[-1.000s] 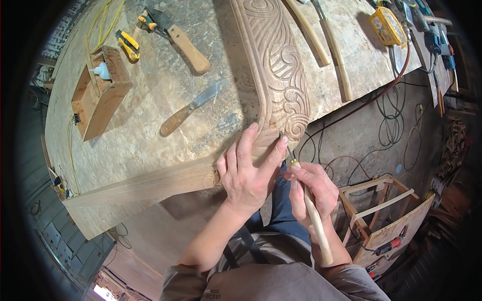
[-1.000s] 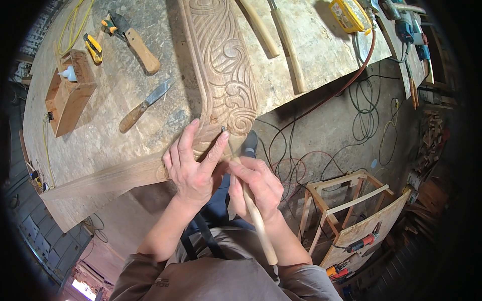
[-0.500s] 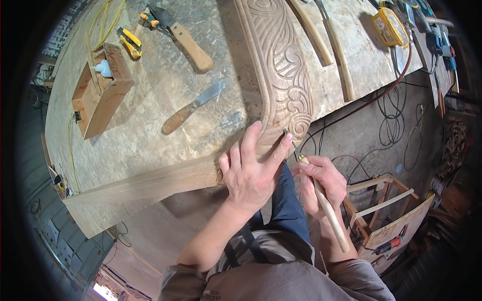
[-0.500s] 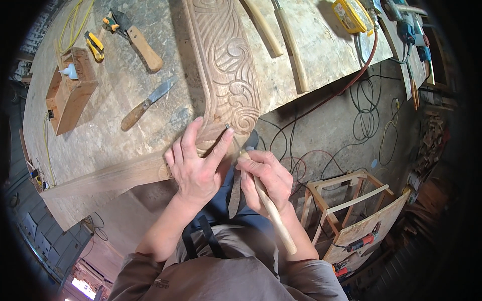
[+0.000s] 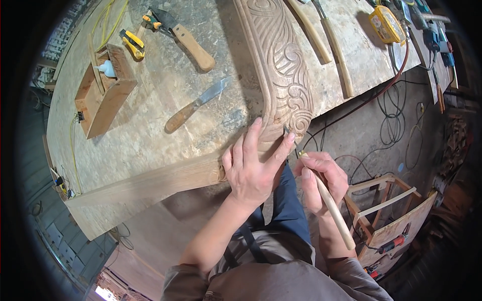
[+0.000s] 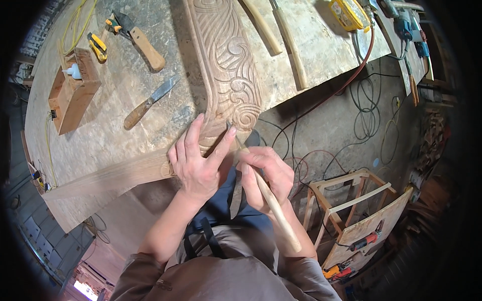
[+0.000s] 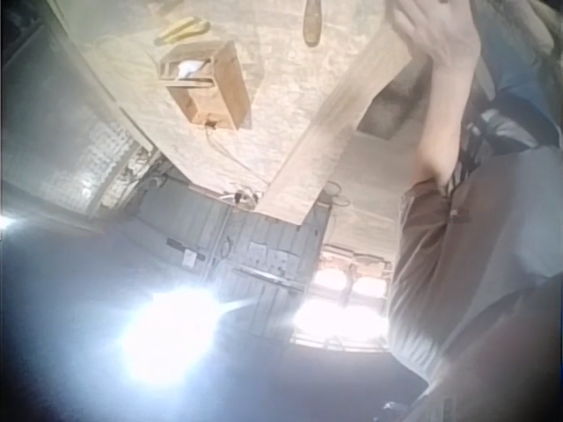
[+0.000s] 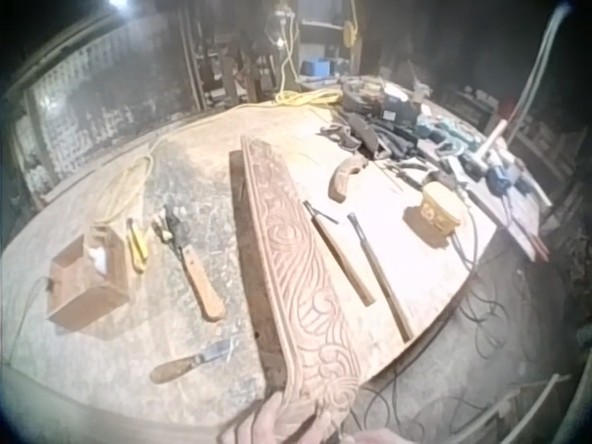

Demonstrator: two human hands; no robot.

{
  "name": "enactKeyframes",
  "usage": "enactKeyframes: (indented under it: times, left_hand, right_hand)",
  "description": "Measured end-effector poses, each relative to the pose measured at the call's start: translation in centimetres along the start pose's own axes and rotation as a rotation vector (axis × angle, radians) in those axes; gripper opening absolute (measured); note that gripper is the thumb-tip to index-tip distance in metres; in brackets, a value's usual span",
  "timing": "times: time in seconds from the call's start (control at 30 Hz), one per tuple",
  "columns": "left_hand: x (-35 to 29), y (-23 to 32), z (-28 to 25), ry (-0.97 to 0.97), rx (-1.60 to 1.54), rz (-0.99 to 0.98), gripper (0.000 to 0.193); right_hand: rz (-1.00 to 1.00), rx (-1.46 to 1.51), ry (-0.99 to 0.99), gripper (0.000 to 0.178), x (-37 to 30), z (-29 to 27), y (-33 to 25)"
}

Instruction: The person applies glue from a bottle into the crevices of a carved wooden piece and then uses a thin wooden tool to work inside the carved patterns.

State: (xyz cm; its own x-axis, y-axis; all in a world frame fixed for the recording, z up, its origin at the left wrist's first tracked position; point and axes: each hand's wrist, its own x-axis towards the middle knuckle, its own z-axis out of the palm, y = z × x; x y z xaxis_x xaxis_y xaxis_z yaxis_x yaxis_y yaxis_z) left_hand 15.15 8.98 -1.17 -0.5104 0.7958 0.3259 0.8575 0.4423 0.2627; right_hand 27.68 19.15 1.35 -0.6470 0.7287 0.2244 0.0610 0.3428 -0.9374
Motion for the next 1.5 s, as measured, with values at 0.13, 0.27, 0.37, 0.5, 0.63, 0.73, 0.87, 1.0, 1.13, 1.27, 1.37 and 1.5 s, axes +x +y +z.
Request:
enactKeyframes:
  times: [0.13,0.27,0.37,0.5,0.63,0.73,0.87,1.0,1.13,1.27,1.37,1.5]
  left_hand:
    - [0.0,0.0,0.2,0.04,0.0,0.012,0.043]
    - [-0.1,0.0,0.1,-0.011,-0.002,-0.017,0.043]
    - [0.1,0.1,-0.3,-0.062,-0.008,-0.018,0.045]
    - [0.0,0.0,-0.3,-0.067,-0.019,0.001,0.058]
    - [0.1,0.0,-0.4,-0.099,-0.037,-0.001,0.059]
    - [0.1,-0.2,-0.3,-0.109,-0.038,0.003,0.06]
    - [-0.1,-0.3,0.1,-0.074,-0.035,0.018,0.061]
    - [0.1,-0.2,-0.1,-0.065,-0.06,0.01,0.064]
    - [0.4,0.3,-0.5,-0.121,-0.008,-0.027,0.071]
    - [0.4,0.5,-0.6,-0.147,-0.001,-0.023,0.075]
    - [0.4,0.3,-0.6,-0.119,-0.006,-0.012,0.075]
    - [0.2,0.0,0.0,-0.056,-0.001,0.01,0.072]
  right_hand:
    - [0.036,0.044,0.007,0.013,0.1,0.0,-0.1]
    - [0.077,0.068,-0.012,0.011,0.5,-0.1,-0.6]
    - [0.039,0.054,-0.044,0.011,0.5,-0.7,-0.1]
    - [-0.031,0.013,-0.028,0.012,0.3,-0.3,0.5]
    - [0.027,0.069,0.057,0.012,-0.5,0.7,0.4]
    - [0.05,0.09,0.069,0.01,-0.1,0.7,0.5]
    - [0.148,0.187,0.049,0.009,-0.1,0.2,0.3]
    - [0.249,0.323,0.06,0.009,0.2,-0.2,0.0]
    - [0.121,0.35,-0.141,0.011,2.3,-2.6,2.8]
    - [0.073,0.317,0.038,0.013,-1.2,-0.3,3.9]
    - [0.263,0.571,0.187,0.016,-2.4,1.6,3.4]
    - [0.244,0.536,0.138,0.016,-1.2,0.2,2.0]
